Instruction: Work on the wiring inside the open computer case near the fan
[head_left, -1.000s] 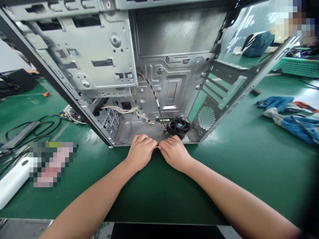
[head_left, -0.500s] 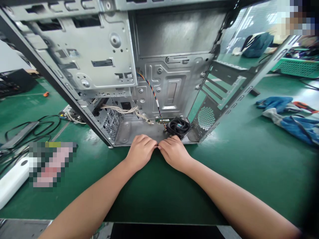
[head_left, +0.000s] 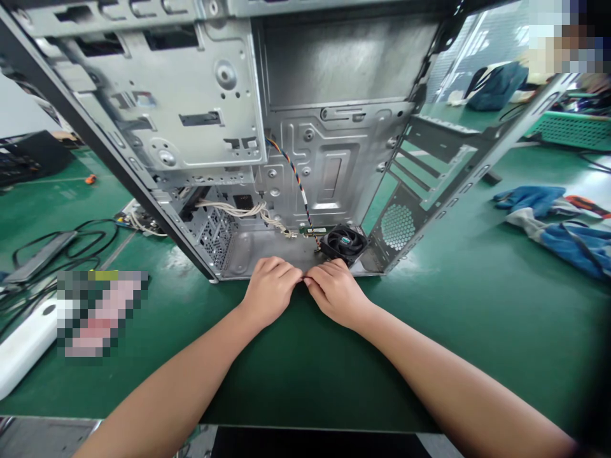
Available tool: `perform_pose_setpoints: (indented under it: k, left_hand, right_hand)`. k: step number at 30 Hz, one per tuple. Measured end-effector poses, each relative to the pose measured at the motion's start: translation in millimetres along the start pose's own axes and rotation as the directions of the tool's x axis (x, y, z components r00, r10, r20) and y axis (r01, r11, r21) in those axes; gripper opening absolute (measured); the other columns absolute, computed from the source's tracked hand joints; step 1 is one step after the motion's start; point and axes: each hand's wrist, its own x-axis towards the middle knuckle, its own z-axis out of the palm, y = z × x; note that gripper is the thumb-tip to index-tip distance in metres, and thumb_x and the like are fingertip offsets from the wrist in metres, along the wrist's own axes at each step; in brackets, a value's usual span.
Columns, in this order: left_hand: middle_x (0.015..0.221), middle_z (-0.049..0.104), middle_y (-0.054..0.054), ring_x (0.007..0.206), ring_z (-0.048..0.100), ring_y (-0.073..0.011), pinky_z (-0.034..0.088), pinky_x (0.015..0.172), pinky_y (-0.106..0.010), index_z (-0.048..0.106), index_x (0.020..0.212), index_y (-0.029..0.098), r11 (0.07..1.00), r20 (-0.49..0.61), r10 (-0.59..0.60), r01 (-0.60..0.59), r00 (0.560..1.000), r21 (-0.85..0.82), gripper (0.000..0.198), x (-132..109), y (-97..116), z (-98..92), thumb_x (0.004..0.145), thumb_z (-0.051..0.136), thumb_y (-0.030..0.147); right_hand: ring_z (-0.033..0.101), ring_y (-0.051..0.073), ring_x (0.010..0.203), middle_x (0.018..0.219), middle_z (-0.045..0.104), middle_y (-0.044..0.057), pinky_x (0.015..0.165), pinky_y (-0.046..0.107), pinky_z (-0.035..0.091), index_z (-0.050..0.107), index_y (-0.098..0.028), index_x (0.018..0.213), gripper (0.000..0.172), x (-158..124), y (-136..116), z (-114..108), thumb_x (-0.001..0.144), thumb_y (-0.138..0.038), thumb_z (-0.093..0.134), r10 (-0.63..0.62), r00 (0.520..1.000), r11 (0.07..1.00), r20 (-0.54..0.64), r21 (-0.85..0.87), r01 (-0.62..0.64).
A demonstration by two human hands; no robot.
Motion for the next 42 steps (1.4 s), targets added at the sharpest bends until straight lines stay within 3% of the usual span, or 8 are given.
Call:
perform_pose_setpoints:
  k: [7,23,35,42]
  left_hand:
    - [0.077,0.065,-0.003,0.083,0.053,-0.0190,0.036,0.077,-0.034,0.061,0.082,0.019,0.999,-0.042,-0.009,0.007,0.999,-0.043,0.021,0.1,0.1,-1.4,0.096,0.047,0.025]
    - [0.077,0.064,-0.002,0.083,0.053,-0.0192,0.035,0.076,-0.035,0.060,0.082,0.020,1.000,0.000,0.005,-0.005,1.000,-0.008,0.018,-0.8,-1.5,1.3,0.096,0.047,0.021]
    - [0.082,0.064,-0.004,0.081,0.054,-0.0185,0.040,0.076,-0.033,0.060,0.088,0.018,0.991,-0.038,-0.024,0.019,0.999,-0.133,0.019,-0.4,-0.7,1.3,0.097,0.045,0.025]
    - [0.081,0.062,-0.004,0.080,0.053,-0.0184,0.040,0.073,-0.032,0.060,0.086,0.018,0.995,-0.018,-0.004,0.003,1.000,-0.095,0.023,1.0,0.2,0.4,0.098,0.041,0.022]
  right_hand:
    - [0.052,0.016,0.070,0.070,0.060,0.003,0.075,0.031,0.028,0.056,-0.017,0.078,0.023,-0.4,0.4,-0.3,0.094,-0.018,0.039,0.000,1.000,1.000,-0.004,0.012,0.000]
    - [0.052,0.015,0.070,0.070,0.061,0.003,0.077,0.032,0.029,0.056,-0.017,0.077,0.024,-1.1,0.9,0.7,0.095,-0.020,0.040,-0.008,1.000,0.999,-0.020,-0.040,0.007]
    - [0.051,0.016,0.069,0.068,0.061,0.003,0.076,0.031,0.028,0.055,-0.018,0.075,0.027,-0.5,1.6,0.2,0.095,-0.020,0.039,-0.012,1.000,0.998,-0.020,-0.058,0.011]
    - [0.052,0.015,0.068,0.069,0.060,0.003,0.074,0.031,0.027,0.055,-0.017,0.075,0.025,-0.2,1.6,0.5,0.095,-0.019,0.040,-0.017,1.000,0.998,-0.022,-0.054,0.015]
